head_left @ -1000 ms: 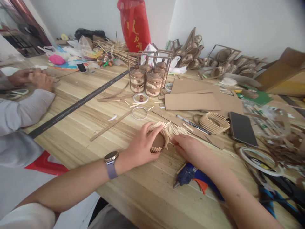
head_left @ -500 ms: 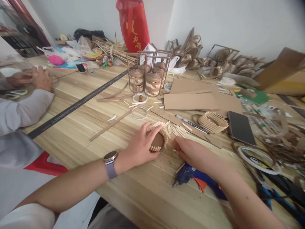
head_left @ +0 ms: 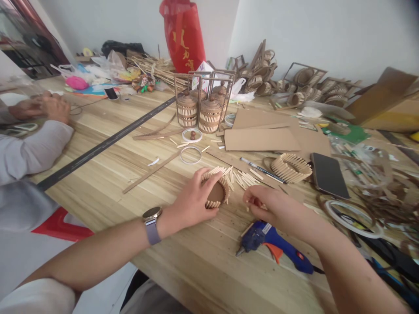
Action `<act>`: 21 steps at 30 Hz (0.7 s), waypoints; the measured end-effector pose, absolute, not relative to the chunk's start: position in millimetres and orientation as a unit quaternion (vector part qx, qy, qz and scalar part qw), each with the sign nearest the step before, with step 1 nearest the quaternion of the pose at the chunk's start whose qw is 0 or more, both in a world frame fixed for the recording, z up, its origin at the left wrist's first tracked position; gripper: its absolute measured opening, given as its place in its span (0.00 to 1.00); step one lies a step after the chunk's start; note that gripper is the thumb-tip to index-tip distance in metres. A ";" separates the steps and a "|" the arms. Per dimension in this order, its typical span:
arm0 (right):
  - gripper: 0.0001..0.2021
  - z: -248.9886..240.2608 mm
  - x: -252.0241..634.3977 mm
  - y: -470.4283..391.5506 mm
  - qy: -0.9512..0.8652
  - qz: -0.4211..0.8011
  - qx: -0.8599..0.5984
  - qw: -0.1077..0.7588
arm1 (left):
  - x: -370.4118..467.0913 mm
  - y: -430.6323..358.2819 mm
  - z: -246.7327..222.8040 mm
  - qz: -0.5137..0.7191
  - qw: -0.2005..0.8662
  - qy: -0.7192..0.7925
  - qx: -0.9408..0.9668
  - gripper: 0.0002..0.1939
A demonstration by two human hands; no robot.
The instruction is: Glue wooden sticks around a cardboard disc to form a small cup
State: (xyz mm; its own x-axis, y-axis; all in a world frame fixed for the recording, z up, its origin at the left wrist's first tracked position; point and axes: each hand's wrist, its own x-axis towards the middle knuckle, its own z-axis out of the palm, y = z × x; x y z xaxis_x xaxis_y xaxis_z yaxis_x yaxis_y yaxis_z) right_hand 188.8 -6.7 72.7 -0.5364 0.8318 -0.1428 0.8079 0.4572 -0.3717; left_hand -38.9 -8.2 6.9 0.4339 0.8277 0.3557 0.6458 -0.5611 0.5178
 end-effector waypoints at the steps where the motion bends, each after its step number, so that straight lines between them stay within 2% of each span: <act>1: 0.04 76.1 189.2 -8.6 -0.848 0.218 -0.480 0.051 | -38.9 -8.1 7.1 0.294 0.152 0.441 0.834 0.45; 5: 0.05 81.8 180.1 -15.6 -0.867 0.234 -0.420 0.136 | -39.1 -7.9 7.0 0.281 0.148 0.426 0.847 0.45; 9: 0.07 71.4 168.4 -16.1 -0.907 0.165 -0.342 0.182 | -39.1 -8.0 6.4 0.283 0.159 0.402 0.856 0.46; 21: 0.06 52.6 159.7 -11.8 -0.916 0.136 -0.333 0.177 | -38.6 -7.4 4.6 0.297 0.181 0.381 0.857 0.46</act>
State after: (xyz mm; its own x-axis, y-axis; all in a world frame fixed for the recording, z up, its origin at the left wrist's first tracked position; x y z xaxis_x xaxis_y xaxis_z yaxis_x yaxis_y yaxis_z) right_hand 159.7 -11.8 52.6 -0.7154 0.6584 0.2339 0.5625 0.7413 -0.3662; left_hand -38.6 -7.4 4.6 0.5334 0.7604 0.3704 0.5463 -0.6441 0.5354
